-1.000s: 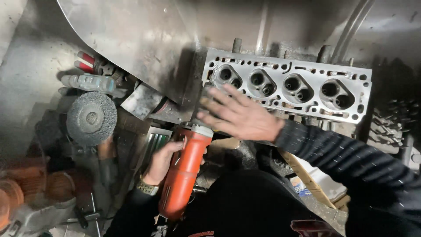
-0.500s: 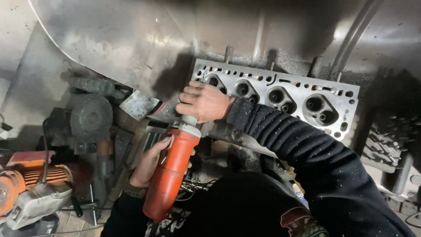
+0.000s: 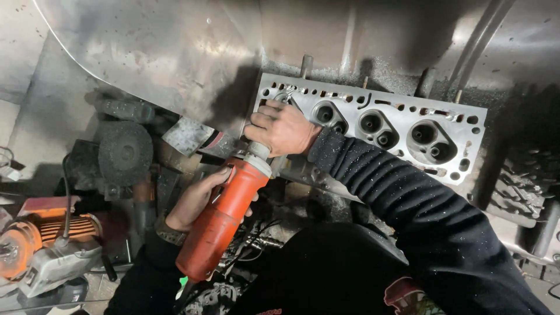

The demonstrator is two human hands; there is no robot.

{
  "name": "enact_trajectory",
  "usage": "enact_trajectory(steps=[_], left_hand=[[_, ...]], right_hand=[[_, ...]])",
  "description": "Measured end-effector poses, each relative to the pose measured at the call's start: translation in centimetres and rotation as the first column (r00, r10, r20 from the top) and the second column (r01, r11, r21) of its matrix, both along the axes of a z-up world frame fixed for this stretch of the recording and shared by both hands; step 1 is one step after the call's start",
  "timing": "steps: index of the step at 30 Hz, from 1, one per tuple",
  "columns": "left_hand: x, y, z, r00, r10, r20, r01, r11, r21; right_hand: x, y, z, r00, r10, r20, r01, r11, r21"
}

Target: Porting and polishing the internal ports of an engine cylinder head using a die grinder.

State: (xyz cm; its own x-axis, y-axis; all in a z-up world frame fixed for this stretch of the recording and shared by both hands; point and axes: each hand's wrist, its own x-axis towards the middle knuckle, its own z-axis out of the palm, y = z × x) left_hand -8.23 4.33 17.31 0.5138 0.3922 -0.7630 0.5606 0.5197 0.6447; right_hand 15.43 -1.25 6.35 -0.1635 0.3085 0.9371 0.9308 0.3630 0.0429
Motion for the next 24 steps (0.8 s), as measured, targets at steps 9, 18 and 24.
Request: enact_trajectory(steps=[9,18,24], left_hand=[[0.9,0.5,2.4,0.993,-0.105,-0.051,0.108,0.991,0.073],[1.8,4.0,2.3,0.970,-0.241,0.043,0.244,0.962,-0.122],[2.2,3.6,2.8,0.966,-0.235,0.109,0.246,0.964,-0.104]], right_hand=[[0.4,0.9,-0.9,0.996,-0.005,-0.087,0.007,1.000,0.018],[0.4,1.6,-2.8,0.984,-0.003,-0.179,0.000,1.000,-0.016],[0.4,2.1,-3.1,0.981,-0.049,-0.189,0.047,0.999,-0.013]])
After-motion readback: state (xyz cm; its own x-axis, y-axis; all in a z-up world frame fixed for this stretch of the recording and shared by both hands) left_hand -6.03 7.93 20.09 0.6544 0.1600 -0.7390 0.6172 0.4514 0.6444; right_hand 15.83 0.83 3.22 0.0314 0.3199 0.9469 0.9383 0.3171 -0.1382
